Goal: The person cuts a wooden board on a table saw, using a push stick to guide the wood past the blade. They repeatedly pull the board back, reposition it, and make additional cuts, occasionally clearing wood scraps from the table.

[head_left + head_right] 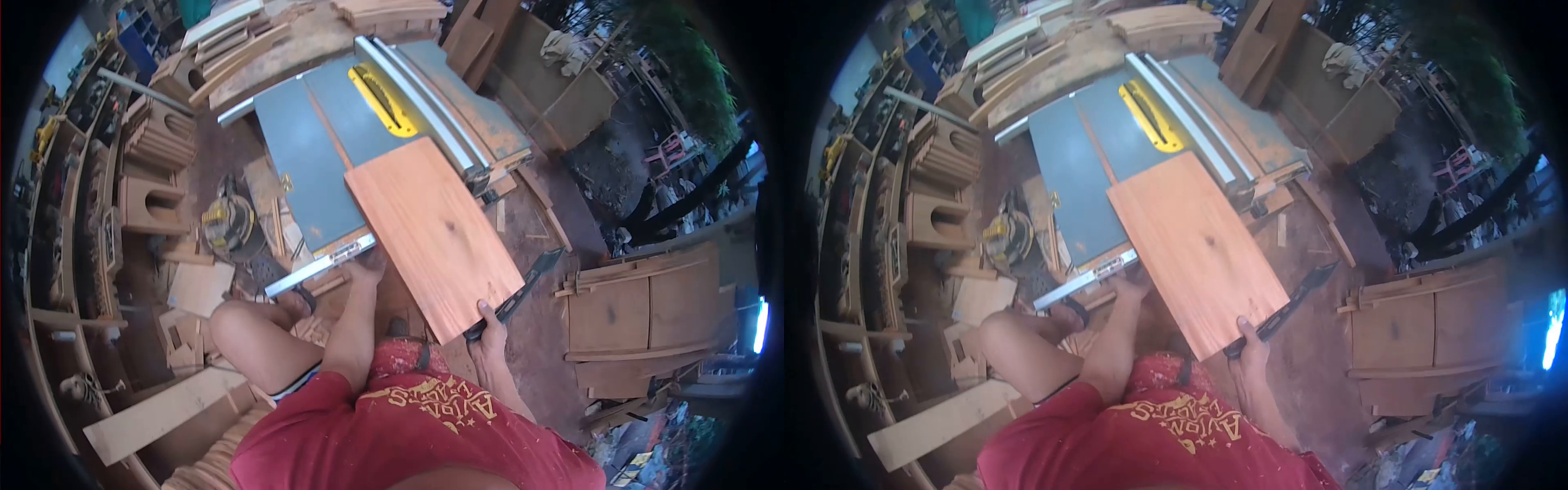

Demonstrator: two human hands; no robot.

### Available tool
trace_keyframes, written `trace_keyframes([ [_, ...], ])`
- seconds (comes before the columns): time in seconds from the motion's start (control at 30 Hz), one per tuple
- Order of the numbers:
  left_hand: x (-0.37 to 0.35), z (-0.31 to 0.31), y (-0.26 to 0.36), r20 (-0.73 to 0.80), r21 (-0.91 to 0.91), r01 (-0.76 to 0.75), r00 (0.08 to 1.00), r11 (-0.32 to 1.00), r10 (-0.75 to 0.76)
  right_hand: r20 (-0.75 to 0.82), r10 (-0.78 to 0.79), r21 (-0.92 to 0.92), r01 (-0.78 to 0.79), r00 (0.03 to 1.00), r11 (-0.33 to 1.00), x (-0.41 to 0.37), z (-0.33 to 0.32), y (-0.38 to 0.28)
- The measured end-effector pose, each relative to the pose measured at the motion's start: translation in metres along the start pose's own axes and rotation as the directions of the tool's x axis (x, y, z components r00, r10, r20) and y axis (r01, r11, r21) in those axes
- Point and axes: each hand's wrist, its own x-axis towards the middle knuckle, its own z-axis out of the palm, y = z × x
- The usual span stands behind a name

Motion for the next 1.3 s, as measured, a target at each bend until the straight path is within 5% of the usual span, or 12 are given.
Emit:
trace_keyframes([
  [0.07, 0.032, -0.016, -0.002, 0.225, 0.108, -0.084, 0.973, 0.991, 0.059, 0.015, -0.009, 0.026, 0.009, 1.000, 1.000, 0.006, -0.005, 0.004],
  [0.27, 0.086, -0.027, -0.012, 0.143, -0.012, 0.069, 0.987, 0.998, -0.067, 0.011, -0.023, 0.075, 0.022, 1.000, 0.997, -0.001, 0.002, 0.008],
  [0.37, 0.040, -0.020, -0.006, 0.083, 0.258, 0.033, 0.995, 0.966, -0.056, 0.003, 0.000, 0.061, 0.000, 1.000, 0.998, 0.001, 0.000, 0.010],
  [0.5, -0.016, -0.017, -0.010, 0.146, 0.800, -0.111, 0.989, 0.589, -0.012, 0.033, -0.054, 0.084, 0.051, 0.998, 0.995, 0.005, 0.012, 0.010],
  [0.53, -0.061, -0.011, -0.015, 0.336, 0.825, -0.328, 0.940, 0.460, 0.067, 0.023, -0.062, 0.094, 0.059, 0.998, 0.994, 0.009, 0.016, 0.013],
  [0.6, -0.145, -0.004, -0.020, 0.676, 0.715, -0.687, 0.727, 0.128, 0.121, -0.007, -0.068, 0.116, 0.068, 0.998, 0.991, 0.015, 0.024, 0.020],
  [0.67, -0.158, 0.002, -0.013, 0.854, 0.519, -0.840, 0.517, -0.159, 0.058, -0.002, -0.057, 0.123, 0.057, 0.998, 0.991, 0.017, 0.030, 0.025],
  [0.7, -0.161, 0.003, -0.013, 0.915, 0.387, -0.879, 0.404, -0.279, -0.002, -0.012, -0.050, 0.117, 0.051, 0.999, 0.992, 0.019, 0.034, 0.027],
  [0.8, -0.161, 0.014, -0.013, 0.942, 0.176, -0.762, 0.313, -0.624, -0.117, 0.007, -0.042, 0.114, 0.041, 0.999, 0.993, 0.029, 0.044, 0.025],
  [0.9, -0.169, 0.033, 0.004, 0.857, 0.375, -0.847, 0.472, -0.377, -0.208, 0.110, 0.029, 0.142, -0.045, 0.994, 0.989, 0.034, 0.052, 0.022],
  [1.1, -0.155, 0.046, 0.020, 0.846, 0.278, -0.810, 0.461, -0.516, -0.268, 0.186, 0.020, 0.146, -0.048, 0.982, 0.988, 0.047, 0.045, 0.033],
  [1.3, -0.158, 0.063, 0.023, 0.809, 0.393, -0.807, 0.531, -0.441, -0.250, 0.292, -0.006, 0.065, -0.014, 0.956, 0.998, 0.050, 0.046, 0.033],
])
